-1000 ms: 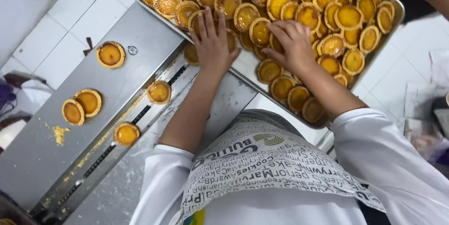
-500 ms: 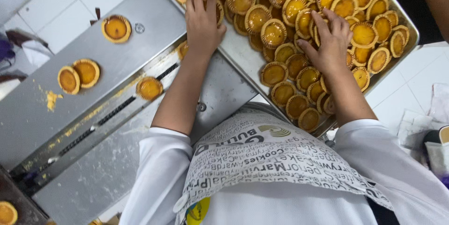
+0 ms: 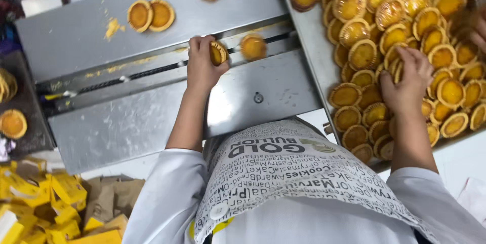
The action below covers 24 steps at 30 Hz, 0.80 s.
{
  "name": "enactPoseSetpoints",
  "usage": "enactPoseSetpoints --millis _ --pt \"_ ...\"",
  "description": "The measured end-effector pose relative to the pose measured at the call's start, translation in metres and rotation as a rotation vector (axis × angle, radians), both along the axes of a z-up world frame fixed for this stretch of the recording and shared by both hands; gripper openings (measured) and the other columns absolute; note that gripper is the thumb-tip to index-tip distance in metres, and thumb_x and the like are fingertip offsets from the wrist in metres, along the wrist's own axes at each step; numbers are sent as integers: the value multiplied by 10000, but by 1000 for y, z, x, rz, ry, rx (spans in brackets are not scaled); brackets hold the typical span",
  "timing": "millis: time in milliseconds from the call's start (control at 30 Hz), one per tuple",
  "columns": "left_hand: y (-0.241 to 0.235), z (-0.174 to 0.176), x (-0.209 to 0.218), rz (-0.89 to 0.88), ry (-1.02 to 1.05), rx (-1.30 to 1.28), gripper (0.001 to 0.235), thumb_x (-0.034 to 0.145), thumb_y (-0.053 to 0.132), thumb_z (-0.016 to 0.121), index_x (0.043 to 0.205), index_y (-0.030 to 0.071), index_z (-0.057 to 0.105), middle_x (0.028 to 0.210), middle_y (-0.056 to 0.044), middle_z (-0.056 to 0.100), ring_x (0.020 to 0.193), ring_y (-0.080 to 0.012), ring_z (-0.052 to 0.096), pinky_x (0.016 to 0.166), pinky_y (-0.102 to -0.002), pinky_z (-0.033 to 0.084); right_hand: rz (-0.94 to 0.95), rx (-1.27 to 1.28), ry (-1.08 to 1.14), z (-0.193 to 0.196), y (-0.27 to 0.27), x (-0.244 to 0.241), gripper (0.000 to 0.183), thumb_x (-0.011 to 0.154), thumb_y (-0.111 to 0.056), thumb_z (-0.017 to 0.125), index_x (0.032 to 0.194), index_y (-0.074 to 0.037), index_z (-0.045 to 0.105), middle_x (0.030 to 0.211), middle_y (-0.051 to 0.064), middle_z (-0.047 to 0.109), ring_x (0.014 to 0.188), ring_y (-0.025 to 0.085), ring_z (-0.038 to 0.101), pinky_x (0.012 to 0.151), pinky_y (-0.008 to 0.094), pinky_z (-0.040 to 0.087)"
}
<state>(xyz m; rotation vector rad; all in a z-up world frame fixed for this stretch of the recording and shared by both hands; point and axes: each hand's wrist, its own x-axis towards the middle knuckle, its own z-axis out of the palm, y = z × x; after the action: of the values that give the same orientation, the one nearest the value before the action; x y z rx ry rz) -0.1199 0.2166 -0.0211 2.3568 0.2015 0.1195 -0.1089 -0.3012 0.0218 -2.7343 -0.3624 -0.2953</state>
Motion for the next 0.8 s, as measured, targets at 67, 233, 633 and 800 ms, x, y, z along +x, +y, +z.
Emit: enactPoseSetpoints --millis 67,233,633,800 --pt "18 2 -7 -4 -4 -68 686 707 188 850 1316 92 549 1246 -119 429 1121 -324 594 911 -433 529 -17 76 55 2 -1 5 642 903 -66 664 1528 -7 534 1482 282 416 1362 482 359 1088 598 270" --pt "73 21 -44 21 -13 -119 1004 684 37 834 1543 119 320 1396 -211 452 1302 -370 491 1132 -426 401 22 139 84 1 -2 13 627 873 59 663 1485 84 526 1481 377 463 1373 538 438 1143 584 325" --pt "124 13 -51 -19 187 -59 892 777 209 890 1519 58 418 1470 -198 489 1325 -331 481 1114 -437 361 -41 381 -81 22 -5 1 604 934 133 689 1510 71 518 1331 252 540 1250 388 530 1075 470 416" --pt "66 10 -31 -91 127 310 512 815 501 859 1204 194 733 1223 -75 528 1142 -362 471 1001 -517 290 -231 184 191 37 17 8 613 1009 -87 780 1545 -65 482 1517 282 473 1370 490 372 1090 674 268"
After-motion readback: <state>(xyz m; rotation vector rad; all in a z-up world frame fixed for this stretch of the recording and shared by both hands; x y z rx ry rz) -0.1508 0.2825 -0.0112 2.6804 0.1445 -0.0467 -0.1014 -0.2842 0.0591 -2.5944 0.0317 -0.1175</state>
